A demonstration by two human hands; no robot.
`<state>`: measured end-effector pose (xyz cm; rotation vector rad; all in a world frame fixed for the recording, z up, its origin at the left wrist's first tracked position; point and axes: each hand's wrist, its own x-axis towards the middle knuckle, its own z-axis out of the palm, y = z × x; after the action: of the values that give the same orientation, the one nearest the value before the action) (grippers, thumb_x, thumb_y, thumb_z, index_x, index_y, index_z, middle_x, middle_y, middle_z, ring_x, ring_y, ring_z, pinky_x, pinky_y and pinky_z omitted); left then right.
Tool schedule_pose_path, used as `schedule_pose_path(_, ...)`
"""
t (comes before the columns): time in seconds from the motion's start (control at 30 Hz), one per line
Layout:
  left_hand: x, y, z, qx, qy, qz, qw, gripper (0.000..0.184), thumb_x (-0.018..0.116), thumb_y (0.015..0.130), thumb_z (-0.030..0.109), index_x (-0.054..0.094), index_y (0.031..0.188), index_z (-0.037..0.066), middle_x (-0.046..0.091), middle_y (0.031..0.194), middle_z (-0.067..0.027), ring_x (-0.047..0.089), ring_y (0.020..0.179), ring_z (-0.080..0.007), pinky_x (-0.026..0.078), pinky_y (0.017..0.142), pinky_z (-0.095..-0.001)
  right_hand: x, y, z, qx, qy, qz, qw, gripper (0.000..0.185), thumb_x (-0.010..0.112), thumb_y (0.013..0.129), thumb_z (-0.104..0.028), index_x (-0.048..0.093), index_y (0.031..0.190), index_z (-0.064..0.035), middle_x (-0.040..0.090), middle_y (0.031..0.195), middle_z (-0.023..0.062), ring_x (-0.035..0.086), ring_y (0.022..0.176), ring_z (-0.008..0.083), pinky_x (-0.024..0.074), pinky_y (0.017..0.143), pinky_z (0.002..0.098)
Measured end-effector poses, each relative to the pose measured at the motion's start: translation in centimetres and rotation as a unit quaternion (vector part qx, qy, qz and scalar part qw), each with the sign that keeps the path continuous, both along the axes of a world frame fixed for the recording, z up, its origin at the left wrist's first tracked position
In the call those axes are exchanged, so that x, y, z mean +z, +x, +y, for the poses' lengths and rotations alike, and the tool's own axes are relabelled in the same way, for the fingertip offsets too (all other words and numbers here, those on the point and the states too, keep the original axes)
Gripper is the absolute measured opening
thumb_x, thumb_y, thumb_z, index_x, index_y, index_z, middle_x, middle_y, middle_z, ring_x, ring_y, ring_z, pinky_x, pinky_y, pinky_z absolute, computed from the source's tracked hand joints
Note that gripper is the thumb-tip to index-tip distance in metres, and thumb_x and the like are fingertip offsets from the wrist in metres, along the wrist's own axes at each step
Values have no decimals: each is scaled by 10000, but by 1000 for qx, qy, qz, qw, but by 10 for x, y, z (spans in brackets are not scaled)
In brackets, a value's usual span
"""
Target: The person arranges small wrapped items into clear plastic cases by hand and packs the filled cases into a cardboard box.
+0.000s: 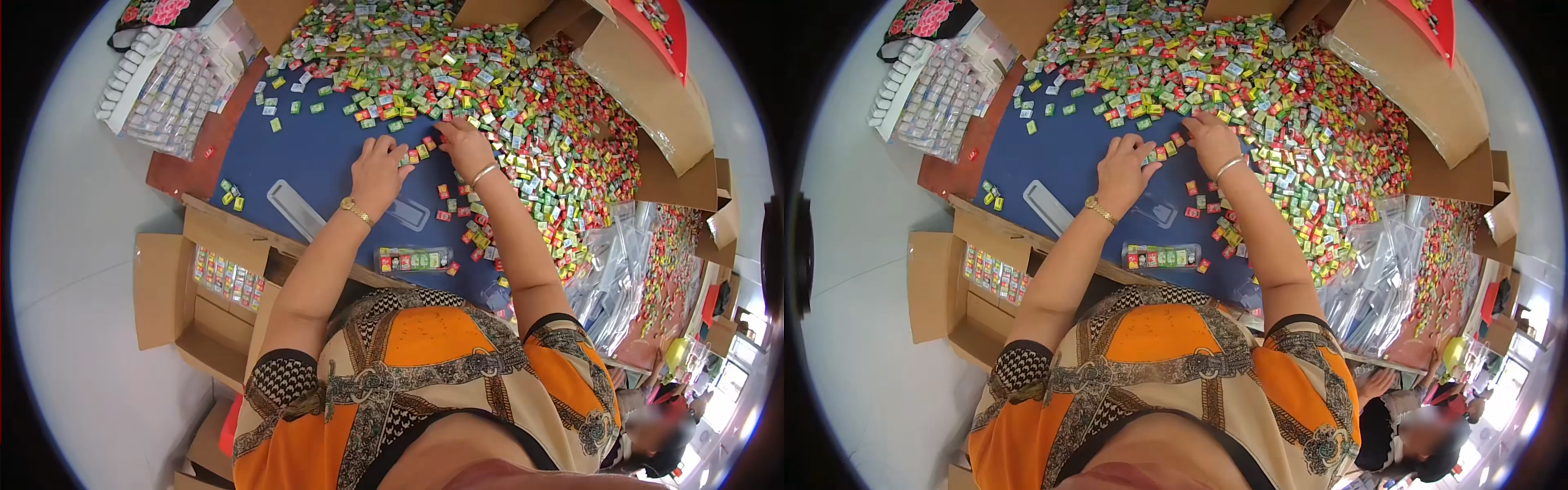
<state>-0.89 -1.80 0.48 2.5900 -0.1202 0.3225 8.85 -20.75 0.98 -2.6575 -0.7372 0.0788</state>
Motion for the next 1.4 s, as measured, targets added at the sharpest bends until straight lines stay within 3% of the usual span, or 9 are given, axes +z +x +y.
schedule_pose_path(0.1, 1, -2, -1, 2, 2, 6, 1000, 363, 805, 751, 216, 696, 1084, 121, 582, 1050, -31, 561, 1001, -252, 541, 765, -378, -2, 15, 1, 117, 31, 19, 992, 399, 751, 790, -90, 653, 1174, -134, 614, 1046, 86, 642, 955, 320, 545, 814, 409)
schedule_pose_path(0.23, 1, -3, 0, 0, 6, 13, 1000, 358, 798, 759, 216, 696, 1087, 119, 581, 1053, -31, 560, 1003, -252, 541, 765, -377, -3, 16, 0, 179, 20, 22, 983, 414, 755, 787, -94, 651, 1186, -133, 606, 1061, 91, 644, 943, 317, 548, 797, 408)
schedule_pose_path(0.53, 5, -9, 1, 1, 4, 17, 1000, 371, 799, 754, 193, 698, 1102, 116, 586, 1083, -23, 565, 1021, -248, 542, 784, -380, 4, -21, -6, 102, 18, 32, 994, 382, 756, 794, -128, 652, 1161, -129, 603, 1051, 83, 640, 961, 299, 545, 806, 407)
schedule_pose_path(0.77, 7, -8, 17, -30, -17, 34, 999, 352, 794, 735, 120, 708, 1075, 101, 617, 1067, -27, 584, 1006, -253, 536, 819, -371, -3, -28, 9, 114, 40, -43, 992, 325, 757, 771, -155, 685, 1088, -158, 601, 1006, 57, 638, 943, 280, 545, 799, 408)
schedule_pose_path(1.03, 31, -53, 37, -120, -34, 57, 991, 329, 778, 730, 73, 706, 1051, 82, 631, 1041, -44, 596, 1001, -260, 529, 840, -375, 33, -103, 11, 91, 19, 21, 995, 341, 776, 770, -160, 668, 1089, -113, 614, 986, 91, 652, 889, 324, 551, 748, 423)
schedule_pose_path(1.17, 24, -56, 47, -169, -22, 50, 984, 303, 761, 735, 60, 702, 1032, 76, 634, 1068, -39, 601, 1016, -250, 530, 843, -375, 24, -134, 11, 51, 31, 93, 994, 335, 768, 781, -166, 651, 1087, -96, 611, 986, 111, 651, 868, 350, 547, 726, 442)
schedule_pose_path(1.4, 5, -46, 68, -213, -14, 9, 977, 275, 745, 739, 30, 683, 1006, 51, 638, 1106, -44, 615, 1019, -257, 531, 864, -378, 14, -141, 5, 35, 58, 98, 993, 286, 741, 821, -165, 634, 1066, -64, 608, 967, 139, 644, 840, 375, 541, 709, 457)
